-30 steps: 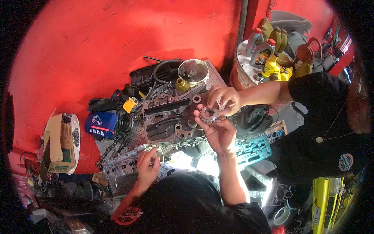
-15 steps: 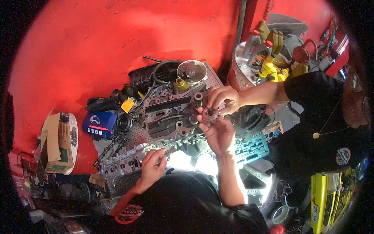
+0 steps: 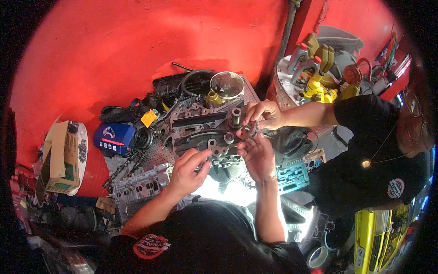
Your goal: Inspecting and disassembling various engine parts on a workbench.
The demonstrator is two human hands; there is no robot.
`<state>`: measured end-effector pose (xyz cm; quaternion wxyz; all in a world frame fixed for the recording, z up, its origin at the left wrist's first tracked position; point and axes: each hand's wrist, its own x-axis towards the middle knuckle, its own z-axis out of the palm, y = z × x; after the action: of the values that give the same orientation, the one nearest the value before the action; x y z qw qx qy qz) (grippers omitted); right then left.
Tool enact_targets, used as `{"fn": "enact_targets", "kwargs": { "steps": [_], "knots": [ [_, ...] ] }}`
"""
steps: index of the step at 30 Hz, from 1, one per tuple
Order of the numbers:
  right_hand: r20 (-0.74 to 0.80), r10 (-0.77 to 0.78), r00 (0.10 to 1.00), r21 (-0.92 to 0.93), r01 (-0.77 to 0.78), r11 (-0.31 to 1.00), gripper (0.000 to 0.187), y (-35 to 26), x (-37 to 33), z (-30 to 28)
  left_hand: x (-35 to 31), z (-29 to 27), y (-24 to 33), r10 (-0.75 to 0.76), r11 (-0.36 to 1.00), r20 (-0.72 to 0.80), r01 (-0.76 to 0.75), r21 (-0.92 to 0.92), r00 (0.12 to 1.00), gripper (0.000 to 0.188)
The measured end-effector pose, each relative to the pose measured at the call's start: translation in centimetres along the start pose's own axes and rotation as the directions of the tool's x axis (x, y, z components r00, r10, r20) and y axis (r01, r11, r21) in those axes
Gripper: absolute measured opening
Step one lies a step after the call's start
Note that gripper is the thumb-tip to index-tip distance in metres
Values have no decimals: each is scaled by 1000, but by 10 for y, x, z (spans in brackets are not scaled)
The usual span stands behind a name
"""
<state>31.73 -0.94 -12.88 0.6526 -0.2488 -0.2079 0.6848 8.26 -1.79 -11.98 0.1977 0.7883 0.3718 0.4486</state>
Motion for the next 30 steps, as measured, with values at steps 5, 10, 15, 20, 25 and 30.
{"fn": "enact_targets", "kwargs": {
  "steps": [5, 10, 15, 20, 25, 30],
  "knots": [
    [-83, -55, 995, -40, 52, 998, 31, 1, 5, -7, -20, 9, -5, -61, 998, 43, 62, -16, 997, 33],
    [-130, -113, 985, -40, 108, 993, 35, 3, 9, -9, -56, 9, -12, -186, 980, 61, 190, -67, 981, 32],
    [-153, -146, 977, -121, 128, 984, 46, 6, 7, -4, -86, 2, -19, -335, 937, 65, 339, -87, 940, 31],
    [-287, -410, 866, -461, 251, 851, 57, 17, 8, -1, -101, -2, -26, -358, 928, 109, 366, -68, 927, 30],
    [-187, -638, 747, -712, 345, 612, 60, 25, 3, -11, -107, -5, -33, -306, 946, 105, 315, -73, 946, 32],
    [-148, -674, 723, -854, 250, 456, 53, 42, -17, -29, -120, -16, -38, -307, 937, 189, 331, -114, 933, 28]
  ]
}}
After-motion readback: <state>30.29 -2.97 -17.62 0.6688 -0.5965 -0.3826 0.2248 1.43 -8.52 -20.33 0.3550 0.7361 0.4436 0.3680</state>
